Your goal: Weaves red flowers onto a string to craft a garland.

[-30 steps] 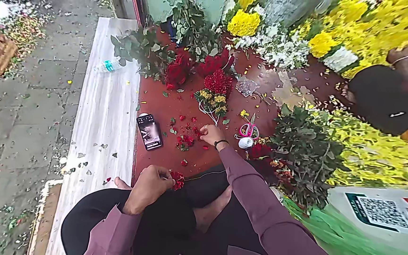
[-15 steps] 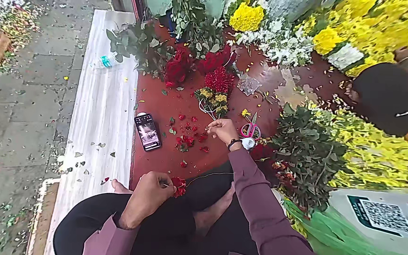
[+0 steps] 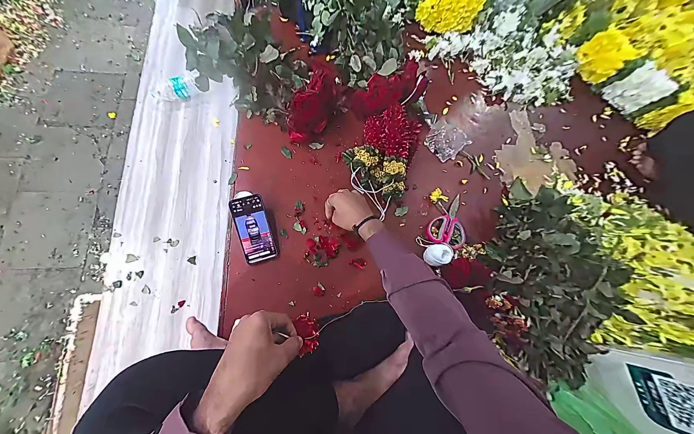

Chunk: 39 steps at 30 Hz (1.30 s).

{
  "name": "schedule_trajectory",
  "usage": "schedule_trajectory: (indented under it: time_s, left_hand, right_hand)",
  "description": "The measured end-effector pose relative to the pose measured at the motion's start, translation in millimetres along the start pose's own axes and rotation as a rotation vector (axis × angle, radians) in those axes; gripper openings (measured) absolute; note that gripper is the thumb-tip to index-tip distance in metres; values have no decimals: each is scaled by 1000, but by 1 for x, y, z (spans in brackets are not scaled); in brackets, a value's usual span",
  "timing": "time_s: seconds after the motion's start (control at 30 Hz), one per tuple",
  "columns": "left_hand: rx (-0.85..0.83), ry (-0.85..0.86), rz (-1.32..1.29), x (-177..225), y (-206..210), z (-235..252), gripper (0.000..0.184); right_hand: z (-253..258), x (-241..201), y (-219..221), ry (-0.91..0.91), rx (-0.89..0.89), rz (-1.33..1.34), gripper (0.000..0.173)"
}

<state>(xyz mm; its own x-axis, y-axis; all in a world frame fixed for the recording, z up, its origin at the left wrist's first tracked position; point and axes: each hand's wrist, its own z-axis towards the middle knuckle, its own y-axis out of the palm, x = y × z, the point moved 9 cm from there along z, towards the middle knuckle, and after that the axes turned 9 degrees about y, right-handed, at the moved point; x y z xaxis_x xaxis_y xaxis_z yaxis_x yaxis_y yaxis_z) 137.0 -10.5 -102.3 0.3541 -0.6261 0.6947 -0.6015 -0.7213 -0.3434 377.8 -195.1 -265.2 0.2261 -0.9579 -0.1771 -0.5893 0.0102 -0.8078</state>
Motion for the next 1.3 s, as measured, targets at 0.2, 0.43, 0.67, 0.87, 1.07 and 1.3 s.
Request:
schedule_trajectory:
  time_s: [0.2, 0.43, 0.67, 0.87, 1.07, 1.3]
  left_hand:
    - [2, 61, 13, 9, 0, -4, 11]
    - [-7, 56, 38, 8, 1, -6, 12]
    - [-23, 8, 80, 4, 2, 0, 11]
    - [-29, 14, 69, 8, 1, -2, 11]
    - [-35, 41, 66, 14, 0, -8, 12]
    - [-57, 51, 58, 17, 5, -5, 11]
  right_hand:
    - [-42, 75, -31, 225, 64, 457, 22]
    - [-41, 28, 34, 67, -61, 423, 24]
    - [-11, 24, 29, 276, 268, 263, 93]
    - [-54, -34, 55, -147, 57, 159, 35]
    - [-92, 16, 69, 70, -361, -38, 23]
    - [-61, -25, 15, -40, 84, 422, 27]
